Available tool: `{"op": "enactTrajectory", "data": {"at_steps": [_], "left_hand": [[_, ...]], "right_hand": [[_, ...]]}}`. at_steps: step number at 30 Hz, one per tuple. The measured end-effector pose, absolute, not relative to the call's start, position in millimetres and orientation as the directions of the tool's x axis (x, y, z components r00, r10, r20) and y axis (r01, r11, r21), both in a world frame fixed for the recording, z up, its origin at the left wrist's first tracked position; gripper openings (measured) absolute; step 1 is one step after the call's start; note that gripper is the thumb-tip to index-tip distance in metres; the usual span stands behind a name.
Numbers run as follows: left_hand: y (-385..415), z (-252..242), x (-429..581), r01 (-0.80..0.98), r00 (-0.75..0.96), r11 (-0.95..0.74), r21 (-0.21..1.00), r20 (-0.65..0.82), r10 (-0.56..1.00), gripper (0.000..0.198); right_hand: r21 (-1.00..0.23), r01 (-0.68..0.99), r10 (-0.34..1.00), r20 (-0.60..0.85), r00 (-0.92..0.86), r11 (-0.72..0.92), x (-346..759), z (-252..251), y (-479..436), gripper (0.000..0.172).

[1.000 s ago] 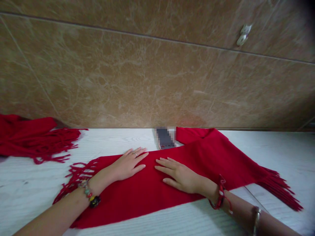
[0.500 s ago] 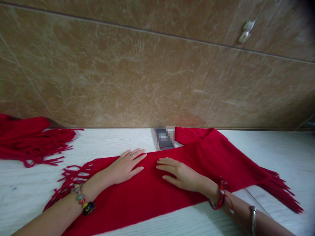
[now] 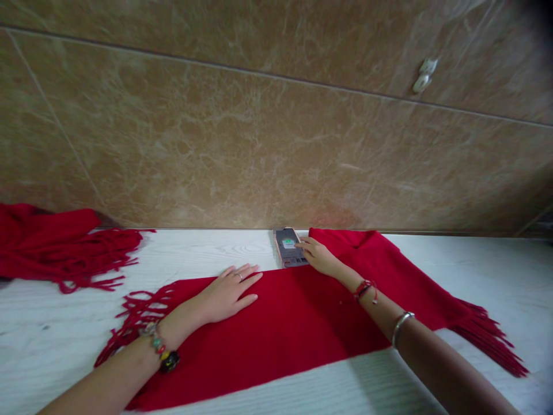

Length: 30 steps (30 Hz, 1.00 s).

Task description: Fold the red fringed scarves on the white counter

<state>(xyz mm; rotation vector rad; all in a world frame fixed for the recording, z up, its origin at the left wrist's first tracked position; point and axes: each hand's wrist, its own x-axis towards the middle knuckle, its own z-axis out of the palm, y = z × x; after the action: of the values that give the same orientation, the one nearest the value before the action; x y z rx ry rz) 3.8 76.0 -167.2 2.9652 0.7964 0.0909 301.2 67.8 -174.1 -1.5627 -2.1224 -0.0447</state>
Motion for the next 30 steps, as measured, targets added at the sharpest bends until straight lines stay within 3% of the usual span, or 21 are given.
{"op": "enactTrajectory", "data": {"at_steps": [11,17,24,30], "left_hand": [[73.6,-163.2,4.8,0.519,0.853,-0.849,0.100,0.011,0.522,0.049],[75.3,-167.7,5.1,0.502,0.862,-0.863,0.063,0.040,0.505,0.049],[73.3,-165.5,5.6,0.483,0.873,-0.876,0.004,0.071,0.482,0.048],[57.7,-152.6,2.0,0.537,0.843,-0.842,-0.055,0.088,0.531,0.049]], "right_hand": [[-0.253,0.908,0.891,0.399,-0.216,0.333,302.1,-165.2,71.3,0.038],[-0.299,0.883,0.864,0.462,-0.199,0.363,262.8,-161.9,4.9,0.043],[-0.171,0.877,0.888,0.197,-0.415,0.448,227.0,-170.2,-62.3,0.046],[-0.102,0.882,0.870,0.253,-0.423,0.459,223.4,-156.4,-47.7,0.049]]}}
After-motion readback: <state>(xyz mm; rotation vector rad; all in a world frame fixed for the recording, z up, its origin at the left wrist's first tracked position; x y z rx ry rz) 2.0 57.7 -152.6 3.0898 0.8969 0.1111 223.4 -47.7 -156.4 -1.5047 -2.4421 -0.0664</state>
